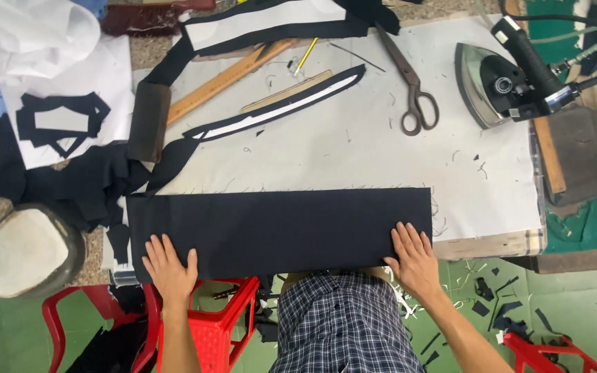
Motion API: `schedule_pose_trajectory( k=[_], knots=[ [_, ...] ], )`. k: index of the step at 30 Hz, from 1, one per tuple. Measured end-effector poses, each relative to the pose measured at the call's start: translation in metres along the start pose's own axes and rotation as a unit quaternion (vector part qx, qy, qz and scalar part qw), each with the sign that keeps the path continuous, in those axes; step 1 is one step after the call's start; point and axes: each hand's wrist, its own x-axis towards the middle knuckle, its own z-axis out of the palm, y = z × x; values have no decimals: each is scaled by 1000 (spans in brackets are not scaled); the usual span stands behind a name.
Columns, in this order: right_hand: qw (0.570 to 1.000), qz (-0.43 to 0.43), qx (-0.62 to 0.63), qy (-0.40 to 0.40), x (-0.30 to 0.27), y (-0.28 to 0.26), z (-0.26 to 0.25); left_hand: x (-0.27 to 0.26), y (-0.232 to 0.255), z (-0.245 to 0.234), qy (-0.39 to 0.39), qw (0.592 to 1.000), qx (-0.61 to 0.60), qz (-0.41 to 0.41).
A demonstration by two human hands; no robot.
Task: The person irons a black fabric piece on a work table, using a steam iron and a small rectangular pressing block. They smooth the fabric, place a white paper template on it, and press the area with the iron while holding the block in place.
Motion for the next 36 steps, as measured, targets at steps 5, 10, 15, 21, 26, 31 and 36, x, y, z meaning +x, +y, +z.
schedule_pose_trajectory(
  k=[5,10,15,21,26,31,36],
  knots=[
    [998,-25,-43,45,64,69,-48,4,27,-16,-28,999,-13,8],
    [986,33,-104,129,182,195,-113,15,169,-40,-4,993,45,109],
    [973,-39,-198,111,229,276,-124,28,346,-73,-145,971,-36,189],
    [979,95,106,-145,325,324,-139,11,497,-92,-253,895,-168,328],
    [953,154,230,-123,340,324,-101,-34,496,-21,-211,857,-128,452],
    [985,126,108,-55,268,294,-123,-8,377,-25,-144,939,-126,284],
    [975,123,-34,-183,208,165,-165,11,263,-11,-107,980,-74,147]
  ],
)
